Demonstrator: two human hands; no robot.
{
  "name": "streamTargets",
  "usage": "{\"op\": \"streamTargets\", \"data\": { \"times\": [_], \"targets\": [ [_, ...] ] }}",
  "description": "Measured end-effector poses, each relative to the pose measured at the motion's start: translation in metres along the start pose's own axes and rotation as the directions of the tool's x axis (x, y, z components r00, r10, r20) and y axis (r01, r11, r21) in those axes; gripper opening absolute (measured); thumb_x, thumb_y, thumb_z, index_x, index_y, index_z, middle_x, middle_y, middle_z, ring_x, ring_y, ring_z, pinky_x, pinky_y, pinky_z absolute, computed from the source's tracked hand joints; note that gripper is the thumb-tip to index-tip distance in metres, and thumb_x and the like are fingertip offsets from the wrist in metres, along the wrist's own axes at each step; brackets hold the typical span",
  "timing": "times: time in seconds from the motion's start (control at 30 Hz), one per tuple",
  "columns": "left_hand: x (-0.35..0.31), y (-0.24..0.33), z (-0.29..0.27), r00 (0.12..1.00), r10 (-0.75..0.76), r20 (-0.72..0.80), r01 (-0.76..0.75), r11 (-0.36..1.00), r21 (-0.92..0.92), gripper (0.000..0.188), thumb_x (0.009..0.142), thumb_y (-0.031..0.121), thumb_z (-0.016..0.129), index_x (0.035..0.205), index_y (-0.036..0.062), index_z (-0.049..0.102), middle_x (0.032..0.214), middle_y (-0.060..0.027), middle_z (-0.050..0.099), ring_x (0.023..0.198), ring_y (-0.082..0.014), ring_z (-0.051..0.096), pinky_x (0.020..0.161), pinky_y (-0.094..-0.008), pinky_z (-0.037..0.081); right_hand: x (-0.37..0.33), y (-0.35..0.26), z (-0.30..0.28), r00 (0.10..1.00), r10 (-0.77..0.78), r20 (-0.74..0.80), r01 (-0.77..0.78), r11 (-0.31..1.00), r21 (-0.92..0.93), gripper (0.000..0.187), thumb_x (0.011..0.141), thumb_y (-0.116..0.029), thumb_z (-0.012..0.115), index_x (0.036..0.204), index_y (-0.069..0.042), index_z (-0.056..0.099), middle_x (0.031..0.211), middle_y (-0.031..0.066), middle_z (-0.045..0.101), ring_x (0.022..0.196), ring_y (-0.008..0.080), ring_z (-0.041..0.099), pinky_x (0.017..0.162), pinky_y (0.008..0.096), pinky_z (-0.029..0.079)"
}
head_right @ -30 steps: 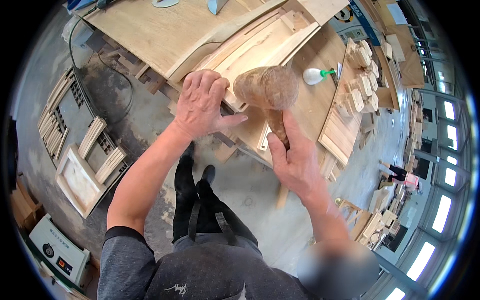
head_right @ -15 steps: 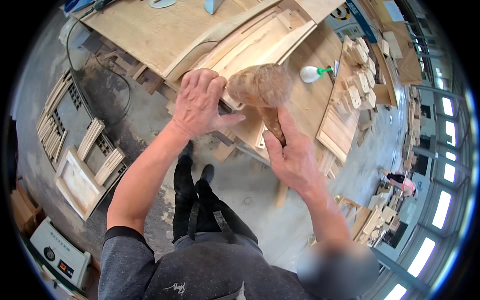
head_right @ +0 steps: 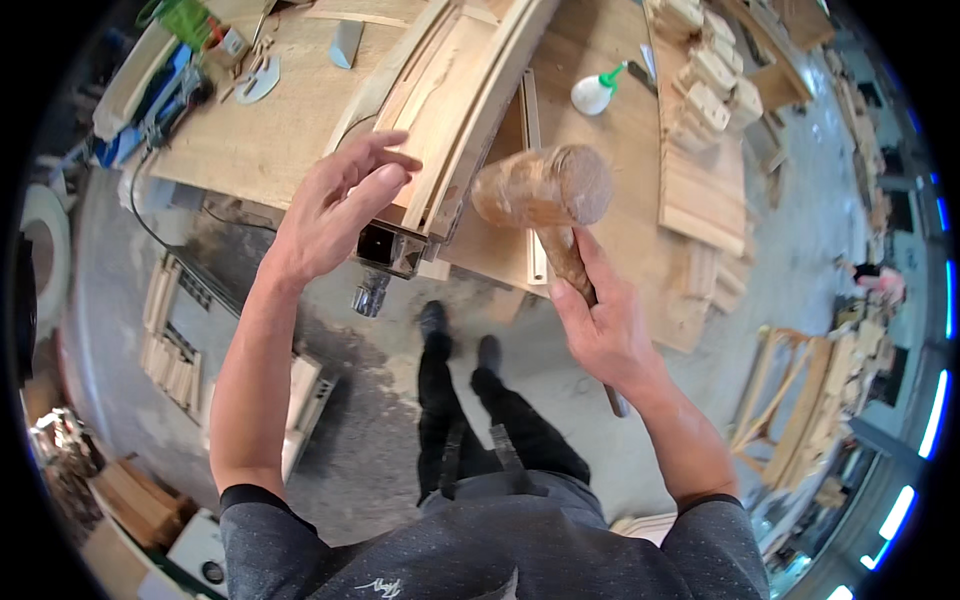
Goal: The person assembles wooden furniture components in a workshop. They apply glue to dowels and slots using a brush, insert the dowels into the wood, and use a wooden mallet to tap the pieces together. The person secures the assembly in a bench vise and continues to hammer the joints tight.
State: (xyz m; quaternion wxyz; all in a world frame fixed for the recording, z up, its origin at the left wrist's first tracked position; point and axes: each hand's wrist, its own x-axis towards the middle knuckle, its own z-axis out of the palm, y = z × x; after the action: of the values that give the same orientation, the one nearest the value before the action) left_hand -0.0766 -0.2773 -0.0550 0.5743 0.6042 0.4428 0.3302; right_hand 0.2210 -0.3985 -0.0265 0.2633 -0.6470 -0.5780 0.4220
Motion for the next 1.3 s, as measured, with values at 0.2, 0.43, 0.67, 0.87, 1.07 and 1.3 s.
{"op": "streamTargets", "data": {
  "times": [0.2, 0.43, 0.67, 0.87, 1.07, 1.3],
  "targets": [
    [0.063, 0.041, 0.035, 0.982, -0.148, -0.120, 0.190, 0.755, 0.628, 0.070, 0.095, 0.043, 0.072, 0.135, -0.0123, 0.055, 0.096, -0.0095, 0.071, 0.087, -0.0142, 0.065, 0.072, -0.0319, 0.053, -0.035, 0.088, 0.024, 0.983, 0.125, 0.138, -0.146, 0.978, 0.150, 0.060, 0.101, -0.015, 0.063, 0.153, 0.005, 0.040, 0.099, 0.0209, 0.071, 0.079, 0.0253, 0.067, 0.078, 0.0364, 0.054],
    [0.102, 0.049, 0.075, 0.936, -0.251, -0.248, 0.311, 0.255, 0.916, 0.043, 0.082, 0.032, 0.067, 0.087, -0.0088, 0.056, 0.087, -0.0272, 0.066, 0.080, -0.0325, 0.068, 0.076, -0.0415, 0.052, -0.070, 0.173, 0.094, 0.960, -0.115, 0.256, 0.001, 0.913, 0.407, 0.058, 0.094, -0.015, 0.070, 0.144, 0.005, 0.047, 0.093, 0.0292, 0.068, 0.084, 0.0484, 0.068, 0.073, 0.0488, 0.056],
    [0.100, 0.035, 0.075, 0.962, -0.182, -0.202, 0.264, 0.447, 0.855, 0.038, 0.089, 0.027, 0.068, 0.103, -0.0078, 0.062, 0.093, -0.0096, 0.065, 0.088, -0.0145, 0.060, 0.081, -0.0336, 0.050, -0.088, 0.243, 0.147, 0.940, -0.186, 0.286, 0.030, 0.880, 0.474, 0.065, 0.092, -0.017, 0.070, 0.150, -0.006, 0.044, 0.093, 0.0248, 0.070, 0.083, 0.0456, 0.069, 0.071, 0.0509, 0.056],
    [0.090, 0.033, 0.080, 0.954, -0.184, -0.237, 0.300, 0.574, 0.762, 0.047, 0.093, 0.025, 0.066, 0.130, -0.0041, 0.061, 0.111, -0.0098, 0.069, 0.098, -0.0141, 0.065, 0.089, -0.0305, 0.052, -0.070, 0.273, 0.184, 0.962, -0.260, 0.083, 0.178, 0.830, 0.529, 0.050, 0.086, -0.016, 0.073, 0.129, 0.003, 0.058, 0.074, 0.0195, 0.065, 0.065, 0.0411, 0.067, 0.059, 0.0450, 0.054],
    [0.081, 0.022, 0.070, 0.982, 0.014, -0.187, 0.131, 0.659, 0.740, 0.042, 0.099, 0.039, 0.062, 0.113, -0.0009, 0.068, 0.102, -0.0073, 0.067, 0.095, -0.0128, 0.060, 0.085, -0.0312, 0.048, -0.092, 0.264, 0.168, 0.912, -0.341, -0.228, 0.391, 0.891, 0.231, 0.054, 0.099, -0.028, 0.058, 0.146, -0.003, 0.045, 0.113, 0.0095, 0.063, 0.102, 0.0190, 0.063, 0.098, 0.0346, 0.051],
    [0.081, 0.002, 0.051, 0.979, 0.123, -0.161, 0.024, 0.719, 0.694, 0.045, 0.100, 0.041, 0.062, 0.114, -0.0010, 0.070, 0.097, -0.0088, 0.071, 0.084, -0.0136, 0.066, 0.077, -0.0292, 0.053, -0.049, 0.270, 0.101, 0.639, -0.086, -0.764, 0.465, 0.835, 0.295, 0.071, 0.102, -0.046, 0.058, 0.144, 0.009, 0.041, 0.100, 0.0223, 0.067, 0.077, 0.0212, 0.067, 0.071, 0.0294, 0.054]
  ]
}}
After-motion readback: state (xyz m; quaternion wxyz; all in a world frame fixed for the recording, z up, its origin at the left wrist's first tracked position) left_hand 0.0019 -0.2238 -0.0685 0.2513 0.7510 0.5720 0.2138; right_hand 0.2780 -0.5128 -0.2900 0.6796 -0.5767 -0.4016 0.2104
